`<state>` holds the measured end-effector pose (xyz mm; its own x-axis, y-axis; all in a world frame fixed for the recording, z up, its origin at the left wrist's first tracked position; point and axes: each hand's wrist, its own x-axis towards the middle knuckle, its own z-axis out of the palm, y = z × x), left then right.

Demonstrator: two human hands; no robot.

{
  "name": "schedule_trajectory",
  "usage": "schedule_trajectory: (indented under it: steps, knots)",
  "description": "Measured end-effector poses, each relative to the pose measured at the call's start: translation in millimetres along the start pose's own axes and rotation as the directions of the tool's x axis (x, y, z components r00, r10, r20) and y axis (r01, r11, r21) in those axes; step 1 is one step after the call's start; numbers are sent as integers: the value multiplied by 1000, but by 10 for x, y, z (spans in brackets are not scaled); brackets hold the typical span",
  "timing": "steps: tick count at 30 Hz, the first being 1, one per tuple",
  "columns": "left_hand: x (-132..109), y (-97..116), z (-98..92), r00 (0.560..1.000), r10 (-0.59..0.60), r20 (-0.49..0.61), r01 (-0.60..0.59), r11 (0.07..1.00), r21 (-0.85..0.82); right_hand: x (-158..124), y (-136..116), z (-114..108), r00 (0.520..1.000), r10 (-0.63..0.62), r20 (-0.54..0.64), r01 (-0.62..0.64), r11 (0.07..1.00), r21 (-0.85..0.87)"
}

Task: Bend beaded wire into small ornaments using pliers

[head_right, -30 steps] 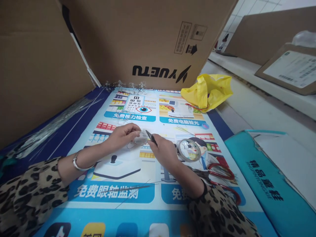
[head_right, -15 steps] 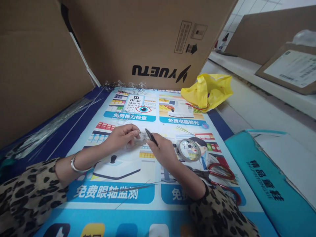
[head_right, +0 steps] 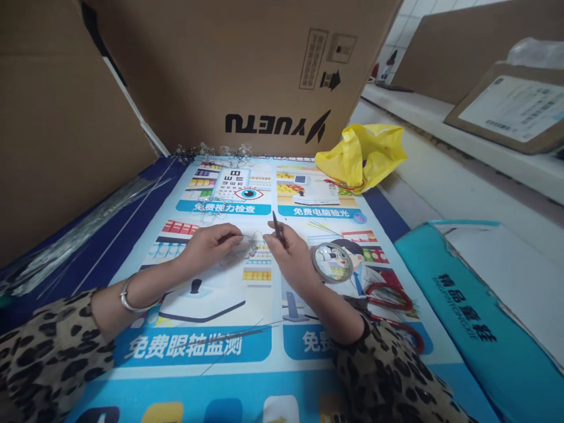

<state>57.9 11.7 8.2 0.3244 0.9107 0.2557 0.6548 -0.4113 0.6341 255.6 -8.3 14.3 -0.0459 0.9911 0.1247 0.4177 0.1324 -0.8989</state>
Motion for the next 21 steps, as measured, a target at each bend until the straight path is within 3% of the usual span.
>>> schedule_trajectory:
  steps: [12, 18, 21]
  knots:
    - [90, -120, 10, 999, -50, -6, 51, 995, 83, 12, 122, 41, 989, -19, -149, 33, 996, 89]
    - [113, -170, -2, 999, 28, 31, -31, 995, 95, 36, 210, 36, 983, 0, -184, 23, 992, 126]
    - [124, -185, -8, 997, 68, 45, -73, 990, 122, 69, 246, 57, 983, -24, -181, 35, 998, 56]
